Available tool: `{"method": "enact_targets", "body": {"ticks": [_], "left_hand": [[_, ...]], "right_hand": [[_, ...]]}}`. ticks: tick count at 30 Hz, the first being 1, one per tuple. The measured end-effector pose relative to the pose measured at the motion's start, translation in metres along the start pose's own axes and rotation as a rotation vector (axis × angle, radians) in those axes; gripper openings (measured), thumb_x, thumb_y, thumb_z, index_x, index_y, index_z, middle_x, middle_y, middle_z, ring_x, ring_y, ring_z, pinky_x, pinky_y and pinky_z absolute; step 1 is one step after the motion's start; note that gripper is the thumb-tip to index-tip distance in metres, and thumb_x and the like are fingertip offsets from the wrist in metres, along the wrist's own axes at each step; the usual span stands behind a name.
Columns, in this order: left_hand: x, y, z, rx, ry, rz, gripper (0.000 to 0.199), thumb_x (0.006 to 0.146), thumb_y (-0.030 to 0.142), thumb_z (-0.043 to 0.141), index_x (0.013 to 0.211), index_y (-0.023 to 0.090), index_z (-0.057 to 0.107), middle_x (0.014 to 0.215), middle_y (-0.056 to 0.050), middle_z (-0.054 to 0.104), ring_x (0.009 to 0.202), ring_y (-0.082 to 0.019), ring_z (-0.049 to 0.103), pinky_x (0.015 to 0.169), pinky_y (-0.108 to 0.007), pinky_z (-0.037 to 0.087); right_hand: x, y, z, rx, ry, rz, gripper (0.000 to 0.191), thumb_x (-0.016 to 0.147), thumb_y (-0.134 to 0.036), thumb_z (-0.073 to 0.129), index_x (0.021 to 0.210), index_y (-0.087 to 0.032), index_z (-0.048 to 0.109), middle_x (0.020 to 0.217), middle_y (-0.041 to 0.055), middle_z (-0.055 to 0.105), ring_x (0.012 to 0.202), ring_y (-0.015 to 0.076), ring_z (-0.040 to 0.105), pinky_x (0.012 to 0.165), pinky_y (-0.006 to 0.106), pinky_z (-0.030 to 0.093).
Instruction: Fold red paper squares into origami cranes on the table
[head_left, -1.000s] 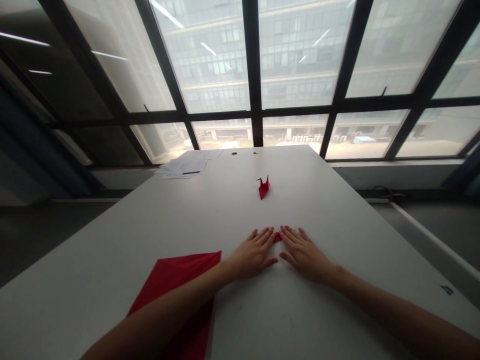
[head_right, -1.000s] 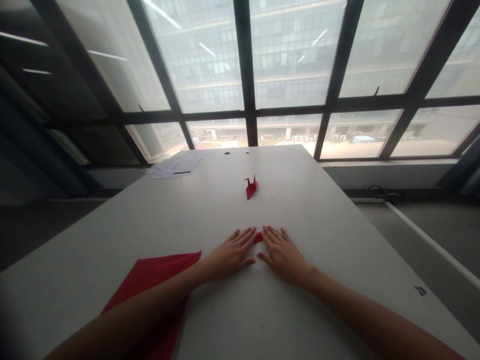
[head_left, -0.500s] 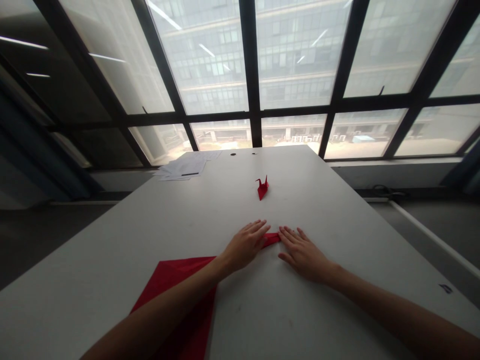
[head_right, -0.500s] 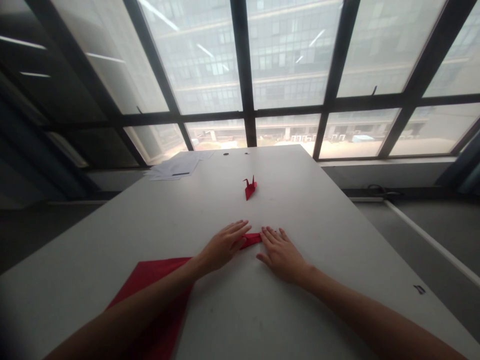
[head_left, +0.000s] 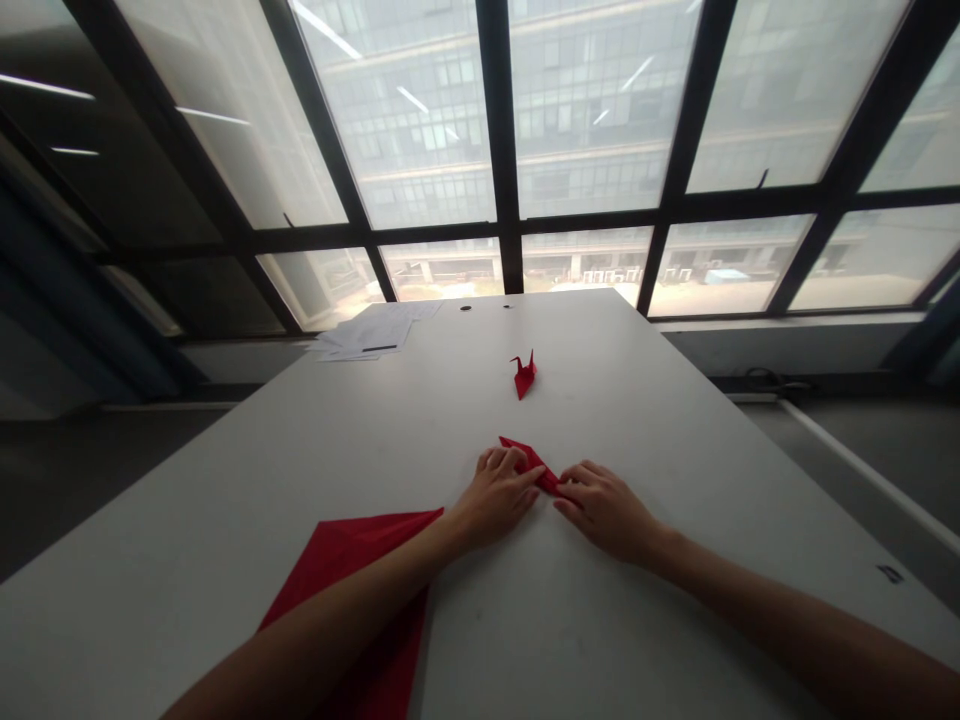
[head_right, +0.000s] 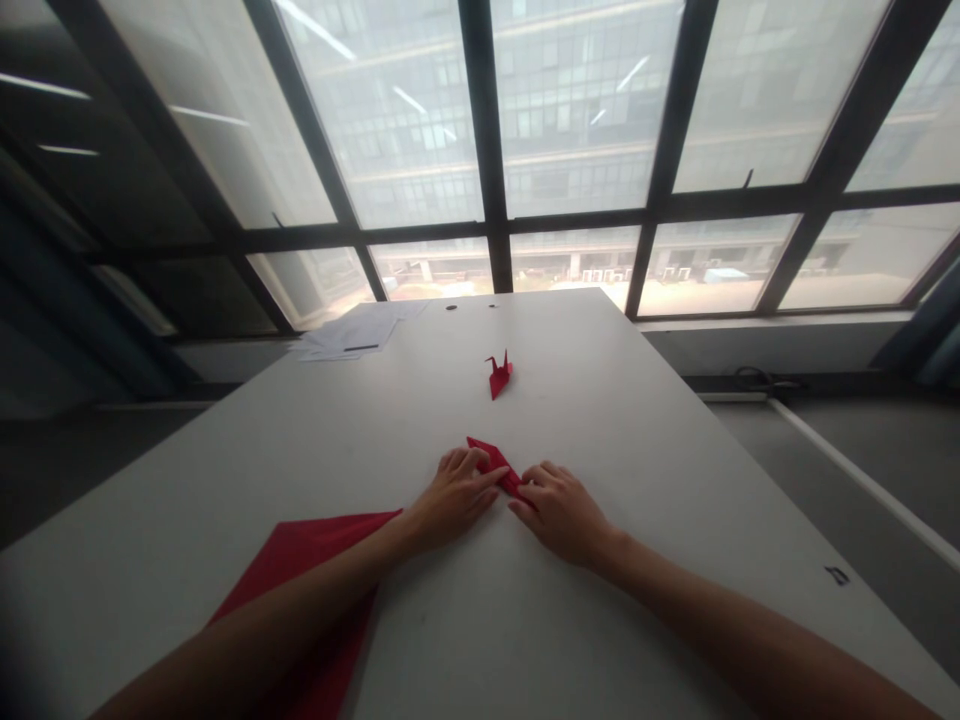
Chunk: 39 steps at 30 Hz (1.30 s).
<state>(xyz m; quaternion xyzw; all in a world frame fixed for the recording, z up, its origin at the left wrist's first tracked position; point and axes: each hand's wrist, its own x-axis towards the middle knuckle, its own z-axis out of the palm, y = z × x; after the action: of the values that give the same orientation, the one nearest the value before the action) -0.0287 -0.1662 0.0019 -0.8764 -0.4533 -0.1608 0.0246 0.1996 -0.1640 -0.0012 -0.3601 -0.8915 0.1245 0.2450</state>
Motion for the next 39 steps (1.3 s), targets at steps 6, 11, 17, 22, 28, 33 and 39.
{"method": "enact_targets", "body": {"ticks": [6, 11, 17, 22, 28, 33, 39], "left_hand": [[0.002, -0.004, 0.005, -0.079, 0.010, 0.017, 0.034, 0.095, 0.026, 0.055, 0.128, 0.028, 0.061, 0.117, -0.006, 0.063, 0.114, -0.024, 0.053, 0.111, -0.046, 0.028], [0.004, -0.003, 0.004, -0.138, 0.005, 0.061, 0.027, 0.096, 0.026, 0.053, 0.121, 0.027, 0.064, 0.124, -0.004, 0.065, 0.122, -0.022, 0.054, 0.117, -0.047, 0.018], [0.003, -0.008, 0.005, -0.197, 0.011, 0.111, 0.029, 0.097, 0.024, 0.053, 0.123, 0.028, 0.064, 0.130, -0.003, 0.065, 0.129, -0.020, 0.052, 0.117, -0.043, 0.022], [0.000, -0.012, 0.001, -0.239, -0.004, 0.156, 0.028, 0.097, 0.022, 0.051, 0.121, 0.028, 0.066, 0.131, -0.004, 0.064, 0.127, -0.020, 0.054, 0.114, -0.040, 0.031], [0.002, -0.011, 0.000, -0.316, 0.029, 0.191, 0.028, 0.094, 0.016, 0.053, 0.116, 0.028, 0.067, 0.128, -0.003, 0.066, 0.125, -0.020, 0.056, 0.114, -0.043, 0.033], [0.010, -0.016, 0.006, -0.616, 0.398, -0.151, 0.027, 0.091, 0.021, 0.060, 0.117, 0.023, 0.064, 0.120, -0.009, 0.064, 0.114, -0.021, 0.061, 0.099, -0.039, 0.050], [0.015, -0.021, 0.007, -1.060, 0.243, -0.460, 0.030, 0.088, 0.039, 0.065, 0.103, 0.013, 0.071, 0.094, -0.010, 0.072, 0.081, -0.020, 0.067, 0.073, -0.030, 0.055]], "right_hand": [[0.008, 0.008, 0.000, 0.533, 0.081, 0.356, 0.031, 0.092, -0.036, 0.052, 0.106, -0.017, 0.073, 0.101, 0.0090, 0.074, 0.093, 0.0251, 0.067, 0.084, 0.038, 0.052], [0.020, 0.017, -0.019, 1.084, -0.036, 0.667, 0.028, 0.083, -0.040, 0.064, 0.091, -0.015, 0.071, 0.098, 0.0111, 0.072, 0.094, 0.0256, 0.067, 0.087, 0.041, 0.054], [0.063, 0.031, -0.033, 1.217, -0.222, 0.873, 0.020, 0.075, -0.031, 0.073, 0.085, -0.016, 0.063, 0.096, 0.0129, 0.070, 0.080, 0.0240, 0.070, 0.069, 0.039, 0.057], [0.081, 0.036, -0.013, 1.013, -0.202, 0.841, 0.014, 0.065, -0.020, 0.076, 0.068, -0.014, 0.064, 0.066, 0.0078, 0.067, 0.057, 0.0151, 0.061, 0.046, 0.022, 0.042], [0.077, 0.038, 0.005, 0.855, -0.116, 0.708, 0.005, 0.058, -0.012, 0.074, 0.062, -0.012, 0.070, 0.047, -0.0007, 0.058, 0.043, 0.0079, 0.042, 0.041, 0.022, 0.026], [0.079, 0.027, 0.005, 0.959, 0.029, 0.550, 0.019, 0.071, -0.023, 0.070, 0.087, -0.016, 0.074, 0.082, 0.0050, 0.075, 0.069, 0.0154, 0.063, 0.059, 0.025, 0.044], [0.077, 0.012, 0.026, 1.126, 0.311, 0.404, 0.028, 0.071, -0.035, 0.075, 0.091, -0.016, 0.072, 0.084, 0.0067, 0.074, 0.069, 0.0168, 0.062, 0.061, 0.029, 0.046]]}}
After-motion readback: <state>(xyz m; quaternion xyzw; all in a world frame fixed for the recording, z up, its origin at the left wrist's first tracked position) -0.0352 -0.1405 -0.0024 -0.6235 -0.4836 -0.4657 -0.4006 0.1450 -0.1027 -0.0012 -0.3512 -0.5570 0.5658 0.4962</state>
